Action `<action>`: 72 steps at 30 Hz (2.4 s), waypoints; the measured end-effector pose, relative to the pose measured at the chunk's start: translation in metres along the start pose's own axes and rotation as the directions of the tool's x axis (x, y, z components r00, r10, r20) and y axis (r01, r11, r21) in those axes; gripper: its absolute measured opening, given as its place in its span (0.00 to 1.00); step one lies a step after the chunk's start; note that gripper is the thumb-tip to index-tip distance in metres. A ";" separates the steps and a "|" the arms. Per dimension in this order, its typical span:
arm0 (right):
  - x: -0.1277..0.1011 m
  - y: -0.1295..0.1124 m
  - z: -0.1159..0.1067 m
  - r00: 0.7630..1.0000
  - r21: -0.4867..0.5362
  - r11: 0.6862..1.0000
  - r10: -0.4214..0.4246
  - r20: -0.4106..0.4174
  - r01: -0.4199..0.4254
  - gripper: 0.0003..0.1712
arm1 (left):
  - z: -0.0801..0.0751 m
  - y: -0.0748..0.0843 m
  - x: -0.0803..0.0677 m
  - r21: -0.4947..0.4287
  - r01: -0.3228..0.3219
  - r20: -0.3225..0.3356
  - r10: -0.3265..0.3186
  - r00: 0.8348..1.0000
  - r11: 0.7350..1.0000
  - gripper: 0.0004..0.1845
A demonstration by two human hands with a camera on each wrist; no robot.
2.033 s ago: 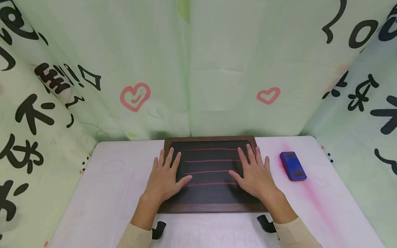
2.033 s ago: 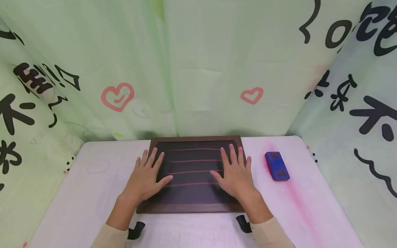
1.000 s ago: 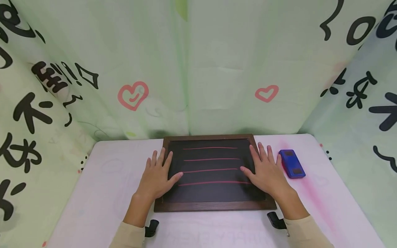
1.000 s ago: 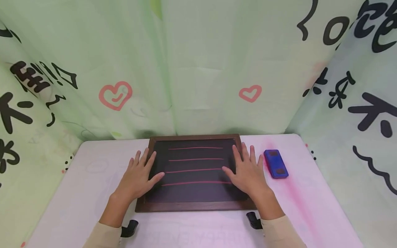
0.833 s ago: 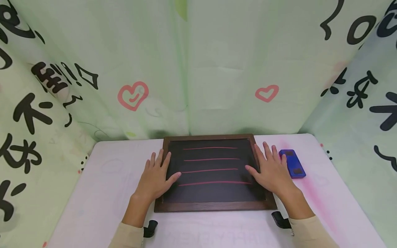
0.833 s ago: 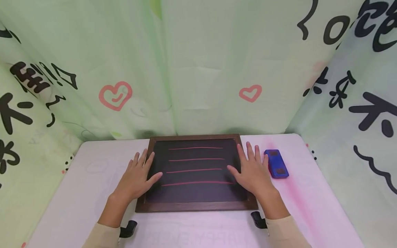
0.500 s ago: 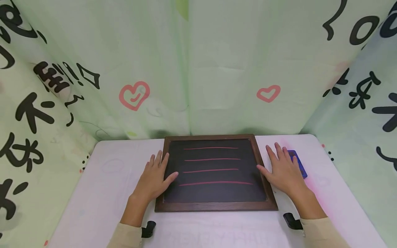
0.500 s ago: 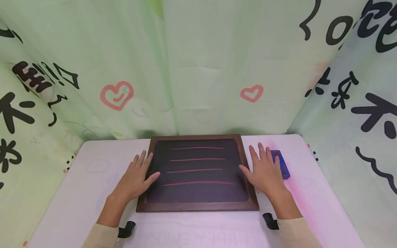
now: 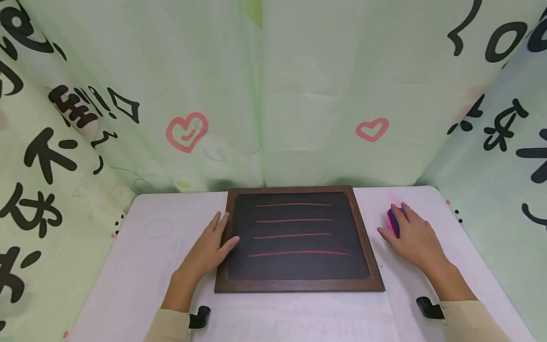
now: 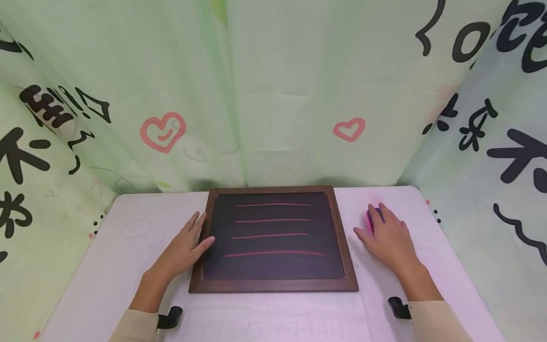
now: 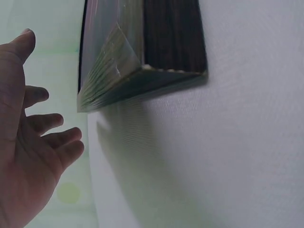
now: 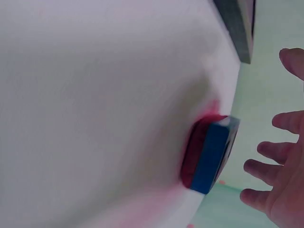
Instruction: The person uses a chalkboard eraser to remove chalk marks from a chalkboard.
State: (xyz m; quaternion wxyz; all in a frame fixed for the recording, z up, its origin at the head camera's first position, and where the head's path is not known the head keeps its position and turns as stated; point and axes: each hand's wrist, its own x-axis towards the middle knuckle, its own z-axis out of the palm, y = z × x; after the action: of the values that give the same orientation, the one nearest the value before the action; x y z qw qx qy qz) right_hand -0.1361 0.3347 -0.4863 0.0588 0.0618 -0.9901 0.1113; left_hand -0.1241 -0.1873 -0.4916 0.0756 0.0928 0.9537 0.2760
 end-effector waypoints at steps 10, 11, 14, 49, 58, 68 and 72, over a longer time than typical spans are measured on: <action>0.000 0.026 0.000 0.990 0.057 0.995 0.075 0.116 -0.082 0.52 | 0.003 -0.010 0.000 -0.171 -0.048 -0.084 0.034 0.996 0.984 0.43; -0.001 0.027 0.001 0.987 0.062 0.993 0.089 0.131 -0.098 0.53 | 0.003 -0.011 0.000 -0.192 -0.054 -0.091 0.037 0.995 0.980 0.43; -0.002 0.031 0.003 0.980 0.083 0.987 0.120 0.157 -0.134 0.56 | 0.003 -0.012 0.001 -0.252 -0.057 -0.105 0.032 0.994 0.966 0.42; 0.004 0.045 0.016 0.937 0.192 0.929 0.274 0.216 -0.316 0.54 | 0.010 -0.023 0.014 -0.290 0.012 -0.118 -0.048 0.992 0.957 0.31; 0.002 0.042 0.009 0.941 0.170 0.939 0.262 0.214 -0.300 0.51 | 0.010 -0.024 0.013 -0.294 0.002 -0.107 -0.035 0.994 0.956 0.31; 0.011 0.039 -0.002 0.949 0.141 0.956 0.222 0.225 -0.257 0.48 | 0.011 -0.024 0.015 -0.288 -0.007 -0.105 -0.025 0.994 0.957 0.33; 0.018 0.034 -0.007 0.959 0.119 0.970 0.180 0.218 -0.210 0.46 | 0.010 -0.024 0.015 -0.282 -0.021 -0.109 -0.010 0.994 0.959 0.32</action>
State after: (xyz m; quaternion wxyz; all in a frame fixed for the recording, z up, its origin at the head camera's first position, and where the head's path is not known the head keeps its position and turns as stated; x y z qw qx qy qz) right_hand -0.1580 0.3670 -0.4843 -0.0596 -0.0211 -0.9817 0.1794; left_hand -0.1398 -0.1994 -0.5144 0.0352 0.0683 0.9070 0.4141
